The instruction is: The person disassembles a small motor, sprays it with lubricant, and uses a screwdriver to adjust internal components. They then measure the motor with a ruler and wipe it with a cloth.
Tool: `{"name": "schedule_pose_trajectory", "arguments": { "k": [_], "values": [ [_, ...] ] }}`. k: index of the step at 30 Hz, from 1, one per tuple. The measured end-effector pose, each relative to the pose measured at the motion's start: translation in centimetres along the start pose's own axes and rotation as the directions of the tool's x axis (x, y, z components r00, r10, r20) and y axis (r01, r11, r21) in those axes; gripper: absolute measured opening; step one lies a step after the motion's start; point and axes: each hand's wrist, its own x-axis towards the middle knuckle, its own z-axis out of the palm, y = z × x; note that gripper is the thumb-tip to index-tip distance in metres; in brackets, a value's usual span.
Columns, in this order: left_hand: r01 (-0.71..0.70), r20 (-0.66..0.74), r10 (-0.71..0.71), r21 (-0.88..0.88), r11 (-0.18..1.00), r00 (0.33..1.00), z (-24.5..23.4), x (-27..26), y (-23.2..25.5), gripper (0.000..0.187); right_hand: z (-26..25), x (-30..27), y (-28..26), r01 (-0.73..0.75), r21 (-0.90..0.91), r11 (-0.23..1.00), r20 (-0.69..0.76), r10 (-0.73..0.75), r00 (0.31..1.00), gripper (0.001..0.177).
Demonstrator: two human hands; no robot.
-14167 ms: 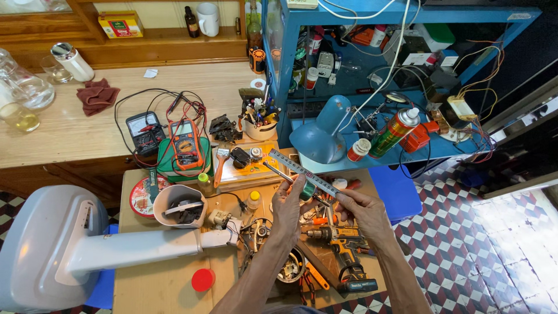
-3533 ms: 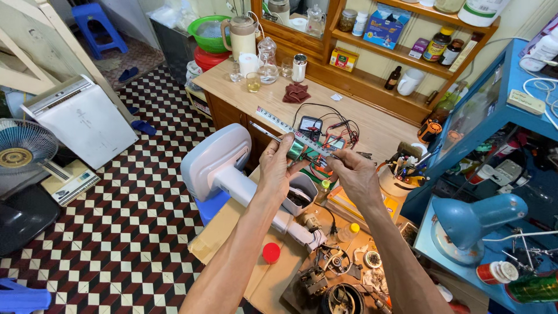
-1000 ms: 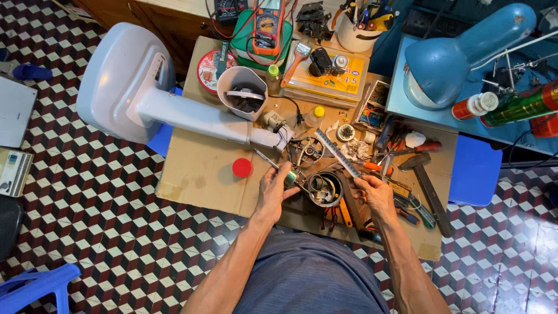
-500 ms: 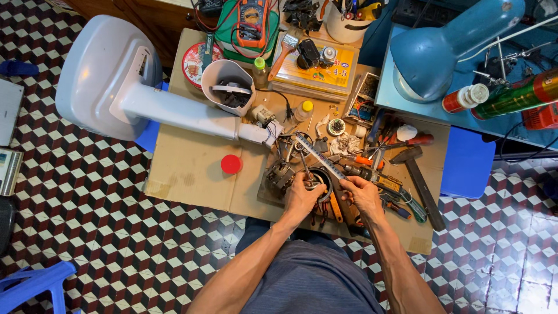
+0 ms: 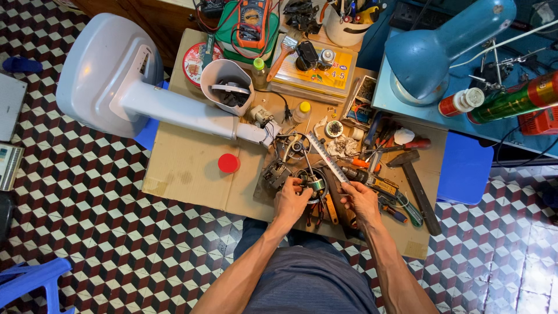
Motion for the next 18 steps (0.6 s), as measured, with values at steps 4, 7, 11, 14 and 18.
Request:
{"name": "schedule_pose_trajectory", "arguments": {
  "k": [4,7,11,14,18],
  "values": [
    [-0.015,-0.02,0.007,-0.415,0.91,1.0,-1.7,-1.4,-1.0,0.057,0.4,1.1,0.0,-0.043,-0.026,0.999,0.03,0.043,0.999,0.034],
    [0.068,0.079,-0.017,-0.698,0.712,0.997,-4.1,-2.7,-1.2,0.064,1.0,1.0,-1.0,-0.011,-0.447,0.895,-0.039,-0.007,0.999,0.041],
    [0.212,0.237,0.061,-0.938,0.274,0.969,-6.2,-3.7,-0.6,0.076,0.8,-0.6,-3.0,0.074,-0.689,0.721,-0.073,-0.171,0.983,0.048],
    [0.245,0.262,0.092,-0.956,0.163,0.961,-6.4,-4.4,-0.1,0.08,0.8,-1.6,-3.9,0.182,-0.362,0.914,0.007,-0.192,0.981,0.052],
    [0.26,0.272,0.131,-0.96,0.1,0.953,-6.5,-5.1,0.3,0.081,1.3,-2.6,-4.8,0.134,0.053,0.99,0.129,-0.14,0.982,0.063]
  ]
}}
